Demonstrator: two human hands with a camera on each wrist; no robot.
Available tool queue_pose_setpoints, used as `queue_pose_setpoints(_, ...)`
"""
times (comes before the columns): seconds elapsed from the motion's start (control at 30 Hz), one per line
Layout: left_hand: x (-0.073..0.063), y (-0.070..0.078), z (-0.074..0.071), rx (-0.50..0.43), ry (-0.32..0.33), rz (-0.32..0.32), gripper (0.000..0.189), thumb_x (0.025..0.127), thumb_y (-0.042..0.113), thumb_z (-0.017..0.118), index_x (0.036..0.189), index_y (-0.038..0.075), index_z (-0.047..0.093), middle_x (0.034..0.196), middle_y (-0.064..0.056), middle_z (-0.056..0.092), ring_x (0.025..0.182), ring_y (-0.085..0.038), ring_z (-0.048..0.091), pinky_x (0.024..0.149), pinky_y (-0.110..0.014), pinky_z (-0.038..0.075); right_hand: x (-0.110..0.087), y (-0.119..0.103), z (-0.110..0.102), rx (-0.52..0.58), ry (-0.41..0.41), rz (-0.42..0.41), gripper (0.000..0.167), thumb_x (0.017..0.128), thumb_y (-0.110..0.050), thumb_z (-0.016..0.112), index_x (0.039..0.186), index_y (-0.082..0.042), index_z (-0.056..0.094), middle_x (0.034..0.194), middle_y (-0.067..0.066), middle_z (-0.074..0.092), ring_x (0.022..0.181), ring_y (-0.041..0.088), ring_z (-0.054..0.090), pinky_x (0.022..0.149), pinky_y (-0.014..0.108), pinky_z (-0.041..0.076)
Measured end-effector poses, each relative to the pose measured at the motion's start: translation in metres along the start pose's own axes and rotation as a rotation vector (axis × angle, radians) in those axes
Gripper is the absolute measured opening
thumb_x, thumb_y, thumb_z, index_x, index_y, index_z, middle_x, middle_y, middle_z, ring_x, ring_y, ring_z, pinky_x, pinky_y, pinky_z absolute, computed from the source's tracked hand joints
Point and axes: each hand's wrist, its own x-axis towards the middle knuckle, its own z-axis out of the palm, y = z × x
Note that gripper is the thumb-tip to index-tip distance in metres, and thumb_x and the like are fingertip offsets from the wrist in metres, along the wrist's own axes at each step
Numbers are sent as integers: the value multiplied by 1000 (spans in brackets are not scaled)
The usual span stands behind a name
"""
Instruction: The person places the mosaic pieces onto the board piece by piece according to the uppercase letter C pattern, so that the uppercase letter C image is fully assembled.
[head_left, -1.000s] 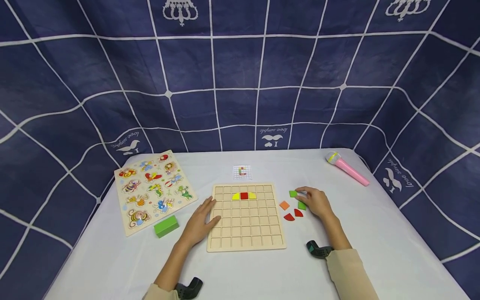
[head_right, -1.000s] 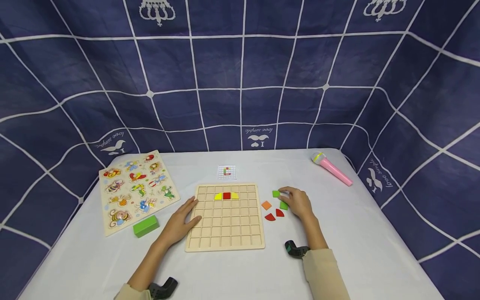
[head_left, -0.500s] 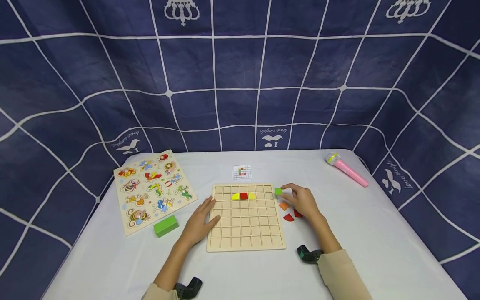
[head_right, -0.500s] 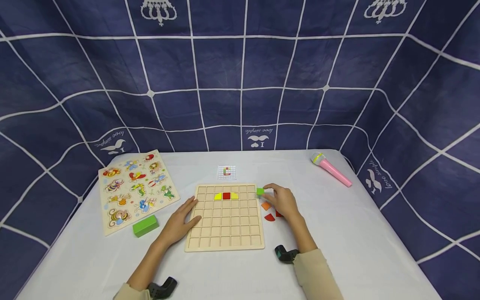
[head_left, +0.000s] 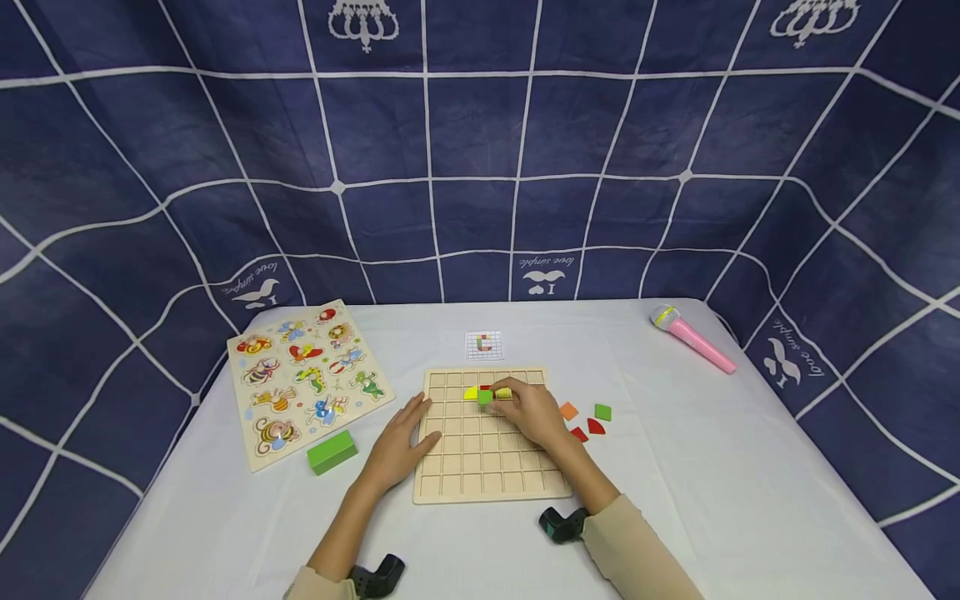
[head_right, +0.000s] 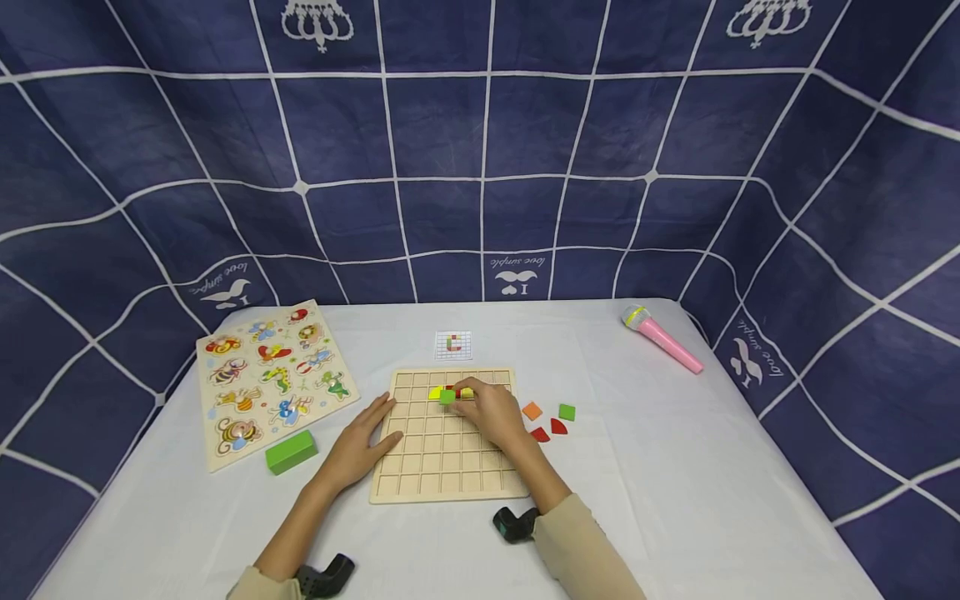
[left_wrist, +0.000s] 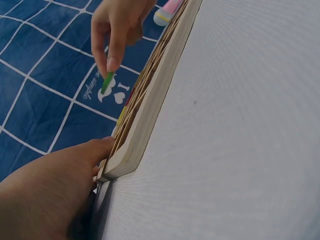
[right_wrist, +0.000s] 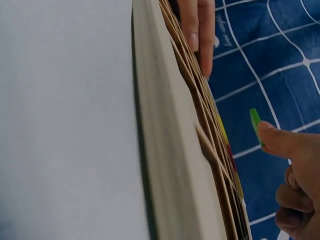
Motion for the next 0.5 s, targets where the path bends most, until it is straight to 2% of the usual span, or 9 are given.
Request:
queue_pose_setpoints(0.07, 0, 0, 0, -2, 1, -1, 61, 89, 34, 61, 140, 7, 40, 148, -11, 28, 134, -34, 26, 106, -52, 25, 1, -4, 6, -6, -8, -1, 31, 80, -36, 71, 106, -19, 68, 48, -3, 41, 43, 6, 29, 39, 22, 26)
queue_pose_setpoints(0.13, 0, 1, 0, 0, -1, -4, 61, 89, 34, 61, 140, 7, 40, 148, -11, 28, 134, -34, 26, 105, -52, 26, 1, -6, 10, -14, -9, -7, 32, 79, -36, 72, 105, -18, 68, 54, 0, 53, 46, 7, 35, 41, 22, 31)
queue_pose_setpoints(0.2, 0, 1, -1, 0, -6, -6, 61, 89, 35, 60, 140, 8, 40, 149, -11, 28, 134, -34, 26, 105, -52, 26, 2, -8, 14, -30, -16, -14, 31, 79, -37, 71, 104, -17, 69, 67, 3, 64, 51, 8, 44, 45, 23, 37)
queue_pose_setpoints(0.3, 0, 1, -1, 0, -12, -8, 61, 89, 35, 60, 140, 8, 39, 149, -10, 28, 134, -34, 26, 106, -51, 26, 2, -9, 19, -67, -22, -9, 31, 80, -37, 71, 103, -17, 69, 89, 3, 70, 63, 12, 57, 52, 26, 45)
queue_pose_setpoints(0.37, 0, 1, -1, -2, -11, -6, 61, 89, 34, 60, 140, 8, 39, 149, -10, 28, 134, -33, 26, 106, -51, 25, 3, -10, 21, -84, -25, -3, 30, 80, -37, 71, 103, -17, 69, 91, 3, 70, 68, 14, 60, 55, 27, 47)
queue_pose_setpoints(0.5, 0, 1, -1, 0, -10, -6, 61, 89, 34, 61, 140, 8, 39, 149, -10, 28, 134, -33, 26, 106, -51, 25, 4, -9, 25, -91, -29, 10, 29, 79, -36, 73, 101, -17, 70, 85, 2, 69, 65, 14, 58, 54, 27, 45)
